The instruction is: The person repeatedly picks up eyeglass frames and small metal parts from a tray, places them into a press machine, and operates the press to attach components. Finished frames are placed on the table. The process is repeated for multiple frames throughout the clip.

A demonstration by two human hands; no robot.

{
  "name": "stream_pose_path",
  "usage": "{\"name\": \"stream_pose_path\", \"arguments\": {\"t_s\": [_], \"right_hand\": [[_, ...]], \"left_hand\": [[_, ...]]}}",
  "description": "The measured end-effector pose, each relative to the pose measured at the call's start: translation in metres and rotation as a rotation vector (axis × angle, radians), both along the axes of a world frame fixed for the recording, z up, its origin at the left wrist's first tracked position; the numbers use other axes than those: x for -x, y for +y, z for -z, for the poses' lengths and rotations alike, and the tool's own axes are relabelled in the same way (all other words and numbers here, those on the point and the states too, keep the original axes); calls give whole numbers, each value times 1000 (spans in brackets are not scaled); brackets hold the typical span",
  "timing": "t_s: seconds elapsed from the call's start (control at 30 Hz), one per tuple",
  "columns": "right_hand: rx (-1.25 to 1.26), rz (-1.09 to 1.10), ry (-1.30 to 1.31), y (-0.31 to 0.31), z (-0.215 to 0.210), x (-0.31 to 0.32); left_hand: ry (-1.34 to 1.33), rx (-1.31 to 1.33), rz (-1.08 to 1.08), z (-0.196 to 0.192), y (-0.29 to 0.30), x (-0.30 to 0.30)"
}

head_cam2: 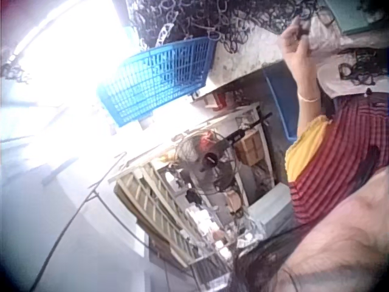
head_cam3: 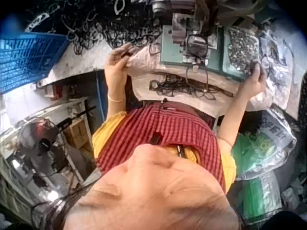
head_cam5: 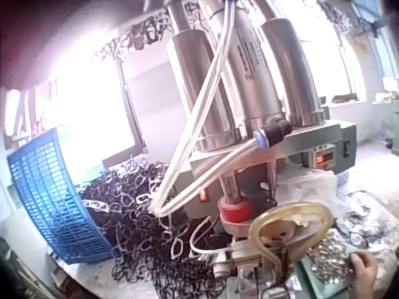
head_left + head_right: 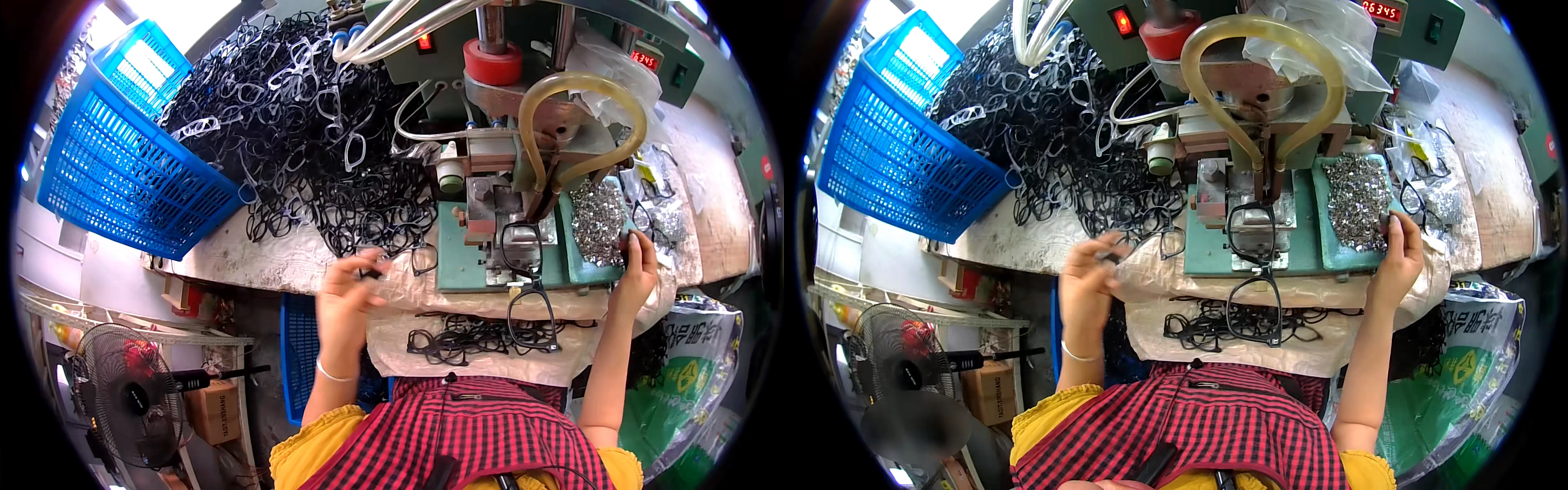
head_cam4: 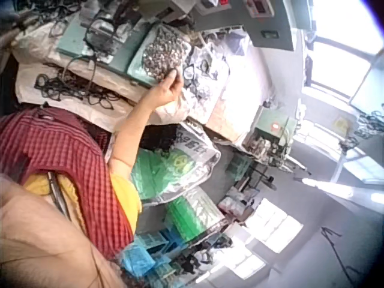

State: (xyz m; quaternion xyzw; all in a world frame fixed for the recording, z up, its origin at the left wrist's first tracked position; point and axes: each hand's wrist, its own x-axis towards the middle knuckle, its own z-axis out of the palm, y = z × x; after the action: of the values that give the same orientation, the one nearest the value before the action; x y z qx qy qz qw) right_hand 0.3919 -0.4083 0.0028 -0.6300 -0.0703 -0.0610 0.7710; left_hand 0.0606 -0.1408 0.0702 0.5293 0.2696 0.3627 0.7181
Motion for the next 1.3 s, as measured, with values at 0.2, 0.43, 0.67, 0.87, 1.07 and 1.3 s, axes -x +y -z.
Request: {"name": "stream_pose_path", "arguments": {"t_s": [0.2, 0.43, 0.67, 0.87, 1.07, 1.3], "right_hand": [[115, -108, -71, 53, -1, -16], [223, -126, -143, 61, -21, 4], [452, -1, -221, -11, -17, 24], [343, -325, -561, 63, -88, 47], [128, -386, -249, 98, -85, 65], [4, -524, -206, 103, -94, 65]], "left_hand": [[576, -1246, -430, -28, 50, -18], [1197, -1123, -420, 65, 81, -65], [354, -410, -236, 68, 63, -64], [215, -356, -159, 44, 61, -85], [393, -783, -381, 77, 53, -79], [1007, -1360, 119, 50, 41, -54]]}}
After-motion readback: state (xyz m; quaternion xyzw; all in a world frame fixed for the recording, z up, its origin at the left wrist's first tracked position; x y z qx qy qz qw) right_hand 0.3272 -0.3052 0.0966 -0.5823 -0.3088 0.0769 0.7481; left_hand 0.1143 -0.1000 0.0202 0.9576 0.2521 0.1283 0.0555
